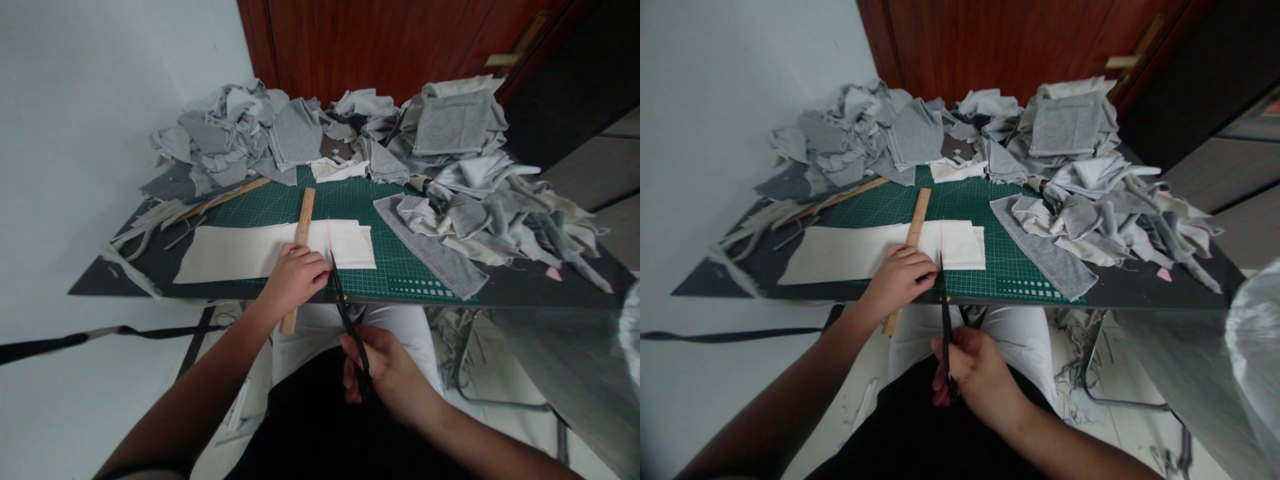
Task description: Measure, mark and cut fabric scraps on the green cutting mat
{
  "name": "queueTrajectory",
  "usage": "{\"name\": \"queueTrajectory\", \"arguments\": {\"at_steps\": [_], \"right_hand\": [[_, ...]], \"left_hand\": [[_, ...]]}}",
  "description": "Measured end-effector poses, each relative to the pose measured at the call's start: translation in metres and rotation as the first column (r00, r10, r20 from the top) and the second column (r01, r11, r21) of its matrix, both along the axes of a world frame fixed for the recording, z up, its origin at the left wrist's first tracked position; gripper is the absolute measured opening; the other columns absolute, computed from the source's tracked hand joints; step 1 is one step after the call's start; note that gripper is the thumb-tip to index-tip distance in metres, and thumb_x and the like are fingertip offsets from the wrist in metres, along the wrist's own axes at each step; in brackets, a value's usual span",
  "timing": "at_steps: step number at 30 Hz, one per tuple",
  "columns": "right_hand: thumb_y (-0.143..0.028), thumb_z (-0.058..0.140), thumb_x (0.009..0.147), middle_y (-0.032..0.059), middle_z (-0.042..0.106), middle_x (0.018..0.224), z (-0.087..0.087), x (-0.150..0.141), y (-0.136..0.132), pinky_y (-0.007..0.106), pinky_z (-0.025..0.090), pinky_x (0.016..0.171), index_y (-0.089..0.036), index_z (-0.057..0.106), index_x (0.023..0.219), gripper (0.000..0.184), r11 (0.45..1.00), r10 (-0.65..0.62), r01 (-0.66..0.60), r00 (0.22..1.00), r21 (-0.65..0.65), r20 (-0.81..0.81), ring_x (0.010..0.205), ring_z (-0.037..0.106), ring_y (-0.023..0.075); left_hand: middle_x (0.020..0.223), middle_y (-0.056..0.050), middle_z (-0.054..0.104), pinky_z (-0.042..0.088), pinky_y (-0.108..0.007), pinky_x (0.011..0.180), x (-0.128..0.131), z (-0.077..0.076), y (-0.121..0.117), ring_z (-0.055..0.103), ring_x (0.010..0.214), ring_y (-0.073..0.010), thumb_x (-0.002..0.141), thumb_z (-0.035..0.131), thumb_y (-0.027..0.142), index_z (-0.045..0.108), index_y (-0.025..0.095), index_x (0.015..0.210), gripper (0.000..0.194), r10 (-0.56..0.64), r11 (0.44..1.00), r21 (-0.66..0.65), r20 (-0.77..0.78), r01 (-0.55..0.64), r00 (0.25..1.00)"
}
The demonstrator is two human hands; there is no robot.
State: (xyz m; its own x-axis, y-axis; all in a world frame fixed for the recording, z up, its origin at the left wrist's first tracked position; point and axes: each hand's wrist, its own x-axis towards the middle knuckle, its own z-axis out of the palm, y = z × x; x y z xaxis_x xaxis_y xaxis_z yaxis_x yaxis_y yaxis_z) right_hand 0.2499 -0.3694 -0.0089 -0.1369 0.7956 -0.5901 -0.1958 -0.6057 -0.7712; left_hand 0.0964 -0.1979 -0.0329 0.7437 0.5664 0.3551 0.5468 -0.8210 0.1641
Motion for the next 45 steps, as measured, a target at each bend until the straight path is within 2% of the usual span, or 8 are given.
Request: {"name": "queueTrajectory", "arguments": {"at_steps": [6, 16, 25, 34, 45], "right_hand": [[-0.079, 0.073, 0.071, -0.0019, 0.061, 0.056, -0.005, 0.001, -0.002, 0.022, 0.043, 0.044, -0.018, 0.051, 0.084, 0.066, 1.0, 0.01, -0.01, 1.0, 0.007, -0.003, 0.044, 0.059, 0.0122], [-0.081, 0.071, 0.07, -0.0013, 0.061, 0.055, -0.003, 0.0, -0.001, 0.023, 0.043, 0.044, -0.018, 0.052, 0.083, 0.067, 1.0, 0.007, -0.007, 1.0, 0.006, 0.022, 0.043, 0.058, 0.0125], [-0.083, 0.071, 0.067, -0.0026, 0.06, 0.055, -0.001, 0.002, 0.014, 0.022, 0.042, 0.042, -0.018, 0.053, 0.084, 0.07, 1.0, -0.004, 0.003, 0.999, 0.017, 0.041, 0.041, 0.057, 0.0117], [-0.073, 0.076, 0.07, -0.003, 0.059, 0.055, -0.007, 0.001, 0.013, 0.022, 0.041, 0.043, -0.017, 0.055, 0.084, 0.061, 0.999, -0.033, 0.032, 0.999, 0.02, 0.032, 0.042, 0.056, 0.0115], [-0.072, 0.075, 0.071, -0.0034, 0.06, 0.054, -0.007, -0.001, 0.014, 0.022, 0.043, 0.043, -0.018, 0.054, 0.083, 0.06, 0.999, -0.034, 0.033, 0.998, 0.021, 0.053, 0.042, 0.057, 0.0118]], "left_hand": [[0.085, 0.002, 0.075, 0.036, -0.042, 0.089, -0.001, -0.002, 0.0, 0.063, 0.086, -0.0208, 0.093, 0.067, 0.02, 0.073, 0.023, 0.087, 0.009, -0.004, 1.0, 0.001, 0.012, 0.004, 1.0], [0.083, 0.003, 0.075, 0.036, -0.04, 0.087, -0.001, -0.002, 0.001, 0.063, 0.085, -0.0201, 0.092, 0.067, 0.019, 0.074, 0.024, 0.087, 0.01, -0.007, 1.0, -0.005, 0.036, 0.008, 0.999], [0.083, 0.002, 0.075, 0.037, -0.041, 0.086, -0.001, -0.002, 0.001, 0.063, 0.086, -0.021, 0.091, 0.066, 0.019, 0.073, 0.023, 0.086, 0.01, -0.004, 1.0, -0.011, 0.017, 0.005, 1.0], [0.087, 0.003, 0.078, 0.036, -0.041, 0.087, -0.001, -0.003, 0.001, 0.063, 0.085, -0.0204, 0.091, 0.067, 0.019, 0.075, 0.024, 0.088, 0.01, -0.002, 1.0, -0.022, 0.05, 0.003, 0.999], [0.085, 0.003, 0.077, 0.037, -0.04, 0.086, -0.001, 0.0, 0.001, 0.064, 0.084, -0.02, 0.09, 0.066, 0.018, 0.075, 0.023, 0.086, 0.011, -0.003, 0.999, -0.043, 0.058, 0.006, 0.998]]}}
